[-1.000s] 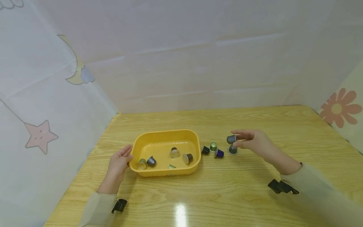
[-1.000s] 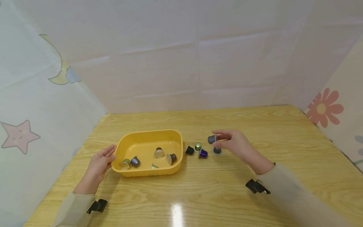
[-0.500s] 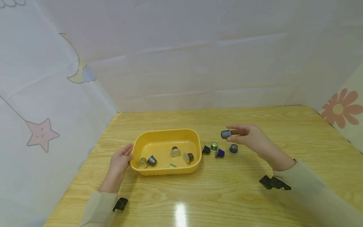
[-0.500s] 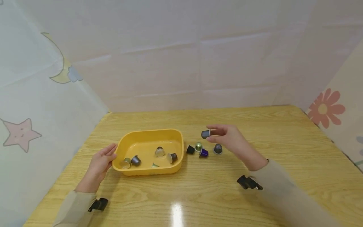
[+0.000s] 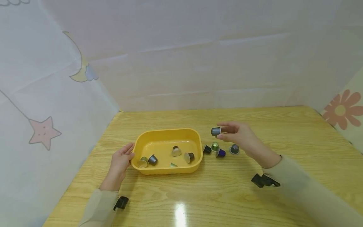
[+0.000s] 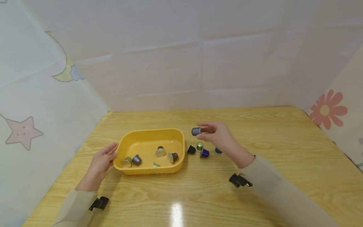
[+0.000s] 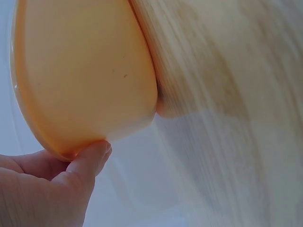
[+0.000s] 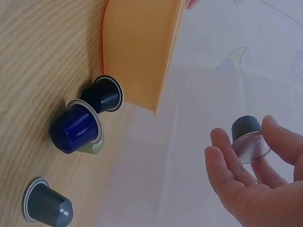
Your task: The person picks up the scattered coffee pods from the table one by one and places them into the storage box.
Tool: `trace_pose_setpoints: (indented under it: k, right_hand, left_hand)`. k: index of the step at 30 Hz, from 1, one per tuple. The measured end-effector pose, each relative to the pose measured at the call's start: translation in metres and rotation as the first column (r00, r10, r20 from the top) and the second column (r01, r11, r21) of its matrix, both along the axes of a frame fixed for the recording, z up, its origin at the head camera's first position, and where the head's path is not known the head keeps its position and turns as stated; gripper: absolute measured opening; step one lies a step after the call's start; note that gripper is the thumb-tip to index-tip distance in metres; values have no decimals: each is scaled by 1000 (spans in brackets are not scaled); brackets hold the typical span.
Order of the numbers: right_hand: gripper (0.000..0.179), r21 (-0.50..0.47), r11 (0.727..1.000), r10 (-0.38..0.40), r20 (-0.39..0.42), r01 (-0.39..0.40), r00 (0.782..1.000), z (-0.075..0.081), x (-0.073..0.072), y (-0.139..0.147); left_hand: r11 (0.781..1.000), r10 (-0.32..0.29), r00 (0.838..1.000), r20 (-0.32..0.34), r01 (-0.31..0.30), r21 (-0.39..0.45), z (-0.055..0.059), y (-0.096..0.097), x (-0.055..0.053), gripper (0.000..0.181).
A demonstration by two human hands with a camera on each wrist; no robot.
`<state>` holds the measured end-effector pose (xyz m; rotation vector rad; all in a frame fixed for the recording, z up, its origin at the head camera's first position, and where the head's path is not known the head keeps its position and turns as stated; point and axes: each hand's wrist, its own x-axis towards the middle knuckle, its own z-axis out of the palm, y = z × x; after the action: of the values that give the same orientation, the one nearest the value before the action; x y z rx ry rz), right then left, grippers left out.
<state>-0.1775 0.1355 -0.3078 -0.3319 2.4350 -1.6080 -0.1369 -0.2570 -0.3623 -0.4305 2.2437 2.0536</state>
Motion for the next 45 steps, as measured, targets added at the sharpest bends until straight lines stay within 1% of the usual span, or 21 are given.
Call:
trace_pose_setpoints:
  k: [8,13,18,23,29,36,45]
  right_hand:
    - [53,-23,999,28,10,-28,1000,-9,-7,-21]
    - [51,-72,996,49,17,-48,999,-9,-9,-33]
    - [49,-97,993,64,14,-62,998,-15,-9,-49]
    - [49,-100,993,72,27,-69,997,-23,-7,-63]
    - [45,-114,991,81,30,-77,996,-26,-7,-72]
    - [44,-128,986,120,80,-109,990,-31,-8,-83]
    - [42,-149,978,162,86,-148,983,-35,-8,-98]
  left_hand:
    - [1000,4,1000,3,-4,-2,-1,-2,-1,54]
    - [1000,4,1000,6,-4,4,-1,-2,-1,54]
    - [1000,5,1000,6,-5,1,-1,-1,-1,54]
    - [1000,4,1000,6,-4,-11,-1,-1,0,54]
    - [1000,-1,1000,0,1,-20,0,-1,0,53]
    - [1000,-3,1000,12,3,-22,0,0,-1,54]
    - [999,-1,1000,23,1,-33,-1,-1,-1,54]
